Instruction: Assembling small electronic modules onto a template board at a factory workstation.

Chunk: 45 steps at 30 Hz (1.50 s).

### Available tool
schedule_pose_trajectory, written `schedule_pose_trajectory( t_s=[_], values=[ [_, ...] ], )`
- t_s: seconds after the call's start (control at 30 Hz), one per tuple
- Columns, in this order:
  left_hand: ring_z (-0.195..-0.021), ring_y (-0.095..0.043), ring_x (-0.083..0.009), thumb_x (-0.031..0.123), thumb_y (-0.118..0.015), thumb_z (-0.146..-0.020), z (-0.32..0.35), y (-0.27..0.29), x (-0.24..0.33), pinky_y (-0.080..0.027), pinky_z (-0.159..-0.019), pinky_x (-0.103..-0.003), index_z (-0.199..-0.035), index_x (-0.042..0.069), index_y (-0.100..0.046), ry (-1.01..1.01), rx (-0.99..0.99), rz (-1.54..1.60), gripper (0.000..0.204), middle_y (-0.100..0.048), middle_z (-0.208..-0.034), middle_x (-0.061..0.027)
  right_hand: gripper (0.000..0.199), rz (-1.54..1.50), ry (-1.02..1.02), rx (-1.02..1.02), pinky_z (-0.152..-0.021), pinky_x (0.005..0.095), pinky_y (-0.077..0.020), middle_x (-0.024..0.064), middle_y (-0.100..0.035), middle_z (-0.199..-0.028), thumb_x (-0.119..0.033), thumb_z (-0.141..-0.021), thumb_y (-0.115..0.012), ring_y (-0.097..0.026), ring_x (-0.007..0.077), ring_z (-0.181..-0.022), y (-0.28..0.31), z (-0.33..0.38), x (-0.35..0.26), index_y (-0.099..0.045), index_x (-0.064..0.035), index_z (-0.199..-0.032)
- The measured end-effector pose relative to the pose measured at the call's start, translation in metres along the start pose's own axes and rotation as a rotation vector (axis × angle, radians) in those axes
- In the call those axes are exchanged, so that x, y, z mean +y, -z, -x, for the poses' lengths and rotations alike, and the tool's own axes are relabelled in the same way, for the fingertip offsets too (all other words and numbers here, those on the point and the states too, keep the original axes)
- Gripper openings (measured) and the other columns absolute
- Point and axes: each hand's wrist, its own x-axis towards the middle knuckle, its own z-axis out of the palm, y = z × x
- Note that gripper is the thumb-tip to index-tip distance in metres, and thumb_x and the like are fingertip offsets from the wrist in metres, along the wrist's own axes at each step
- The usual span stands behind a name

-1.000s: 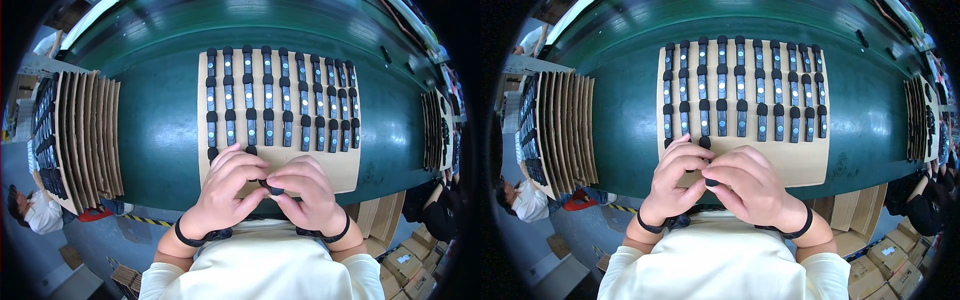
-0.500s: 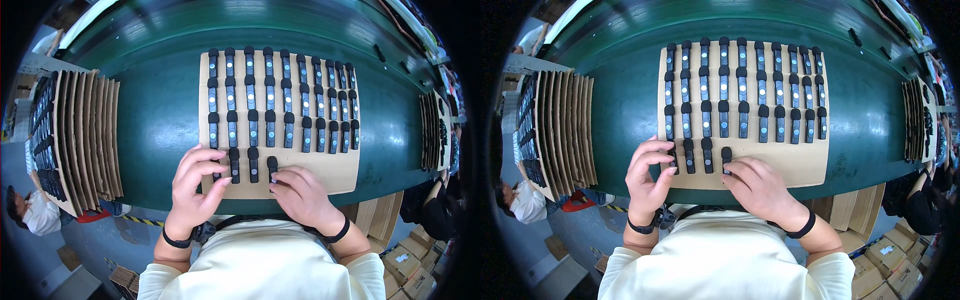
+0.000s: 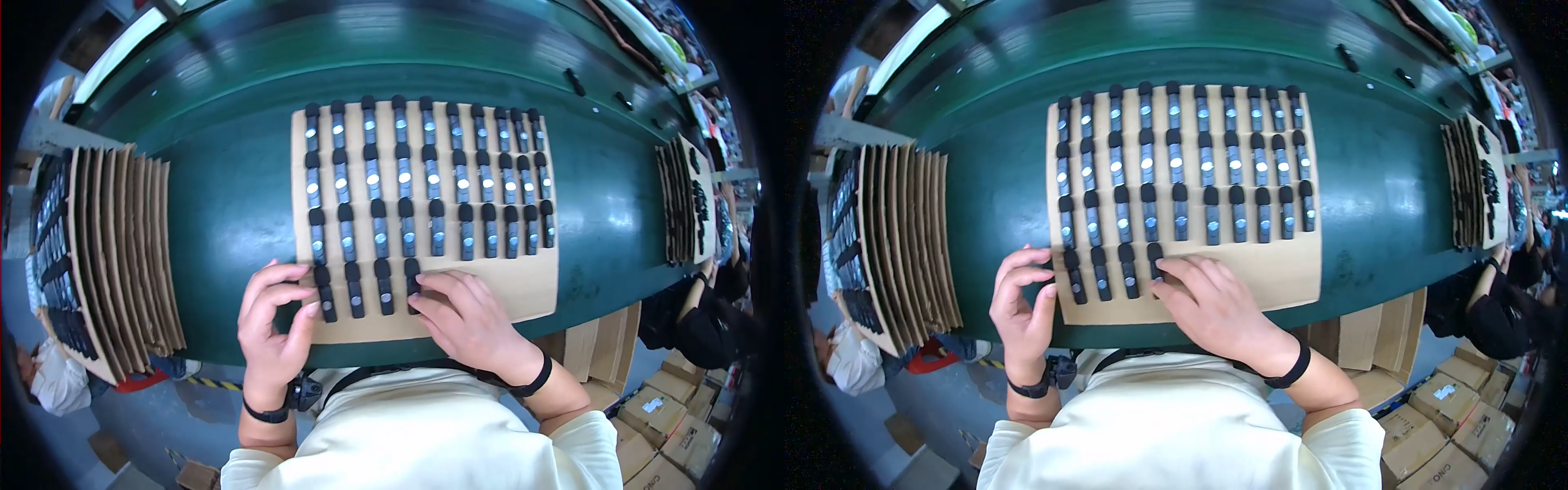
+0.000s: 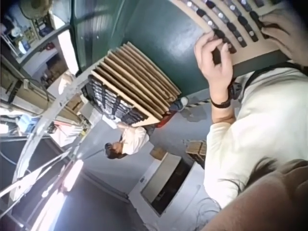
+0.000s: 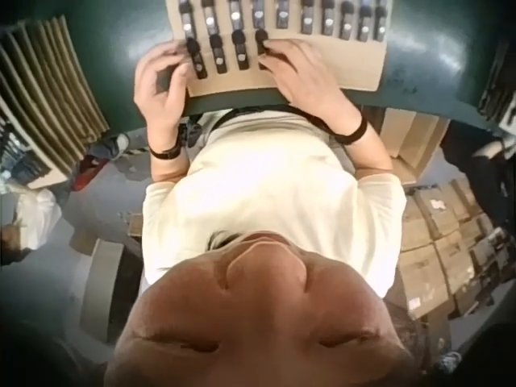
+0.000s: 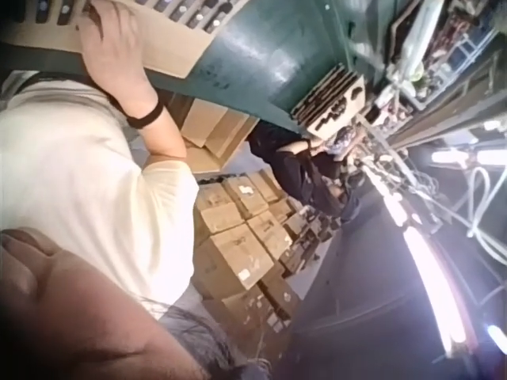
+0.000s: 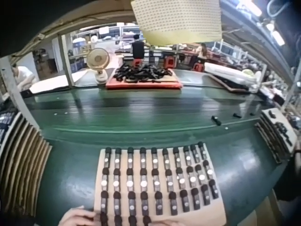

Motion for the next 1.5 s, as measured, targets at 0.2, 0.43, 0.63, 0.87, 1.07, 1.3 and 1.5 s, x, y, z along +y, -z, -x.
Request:
schedule_pose_trajectory(
  t_s=[0.2, 0.43, 0.63, 0.87, 1.07, 1.3, 1.5],
  values=[
    [-0.104, -0.062, -0.029, -0.002, -0.068, -0.076, -0.002, 0.005, -0.001, -0.041, -0.104, -0.05, -0.09, 0.002, -0.062, 0.016, 0.045, -0.011, 0.015, -0.066, -0.107, -0.0163, 0.033, 0.044, -0.148, 0.09, -0.093, 0.039, -0.0464, 0.0131, -0.059, -0.117, -0.002, -0.076, -0.07, -0.056, 0.0323, -0.109, 0.074, -0.005, 0.038, -0.064, -0.006, -0.108],
    [-0.103, -0.062, -0.0288, -0.002, -0.067, -0.078, -0.014, 0.003, -0.005, -0.042, -0.104, -0.05, -0.09, 0.002, -0.062, 0.016, 0.068, -0.047, 0.014, -0.066, -0.105, -0.0163, 0.023, 0.112, -0.441, 0.219, -0.088, 0.0311, -0.0482, 0.0108, -0.064, -0.111, -0.005, -0.086, -0.067, -0.061, 0.0173, -0.099, 0.159, -0.035, 0.185, -0.062, 0.0, -0.108],
    [-0.105, -0.06, -0.0264, -0.001, -0.062, -0.084, -0.023, 0.001, 0.001, -0.04, -0.106, -0.05, -0.089, 0.002, -0.06, 0.023, 0.048, -0.071, 0.006, -0.063, -0.107, -0.0148, 0.027, 0.451, -0.539, 0.251, -0.081, 0.0298, -0.0499, 0.0088, -0.066, -0.101, -0.018, -0.088, -0.071, -0.062, 0.0159, -0.092, 0.178, -0.085, 0.328, -0.064, 0.0001, -0.107],
    [-0.101, -0.062, -0.028, 0.0, -0.066, -0.079, -0.022, -0.001, 0.005, -0.042, -0.103, -0.051, -0.087, 0.003, -0.062, 0.018, 0.058, -0.084, 0.009, -0.066, -0.105, -0.0151, 0.024, 0.595, -0.735, 0.127, -0.079, 0.0269, -0.0486, 0.0065, -0.065, -0.097, -0.016, -0.088, -0.07, -0.06, 0.0121, -0.086, 0.172, -0.127, 0.312, -0.063, -0.0002, -0.105],
    [-0.098, -0.063, -0.0298, 0.002, -0.07, -0.076, -0.029, -0.006, 0.017, -0.043, -0.101, -0.052, -0.087, 0.003, -0.064, -0.043, 0.005, -0.043, 0.012, -0.066, -0.105, -0.0152, 0.021, -0.116, -0.384, 0.288, -0.081, 0.0227, -0.0462, 0.0034, -0.06, -0.098, -0.001, -0.085, -0.069, -0.058, 0.0089, -0.09, 0.158, -0.085, 0.186, -0.059, -0.0002, -0.103],
    [-0.097, -0.063, -0.0319, 0.009, -0.075, -0.076, -0.044, -0.019, 0.043, -0.046, -0.094, -0.045, -0.094, 0.002, -0.065, -0.128, -0.167, 0.098, 0.022, -0.066, -0.108, -0.0149, 0.026, -0.304, -0.07, 0.222, -0.083, 0.0355, -0.0481, 0.012, -0.064, -0.101, 0.008, -0.072, -0.071, -0.061, 0.0252, -0.091, 0.108, -0.028, 0.034, -0.059, -0.003, -0.093],
    [-0.096, -0.062, -0.0282, 0.022, -0.078, -0.077, -0.048, -0.028, 0.061, -0.046, -0.096, -0.044, -0.097, 0.001, -0.065, -0.066, -0.299, 0.172, 0.032, -0.066, -0.102, -0.0149, 0.031, -0.38, 0.093, 0.259, -0.075, 0.0356, -0.0479, 0.0115, -0.066, -0.096, 0.009, -0.068, -0.074, -0.062, 0.0282, -0.084, 0.07, -0.023, 0.003, -0.062, -0.0055, -0.093]
  ],
)
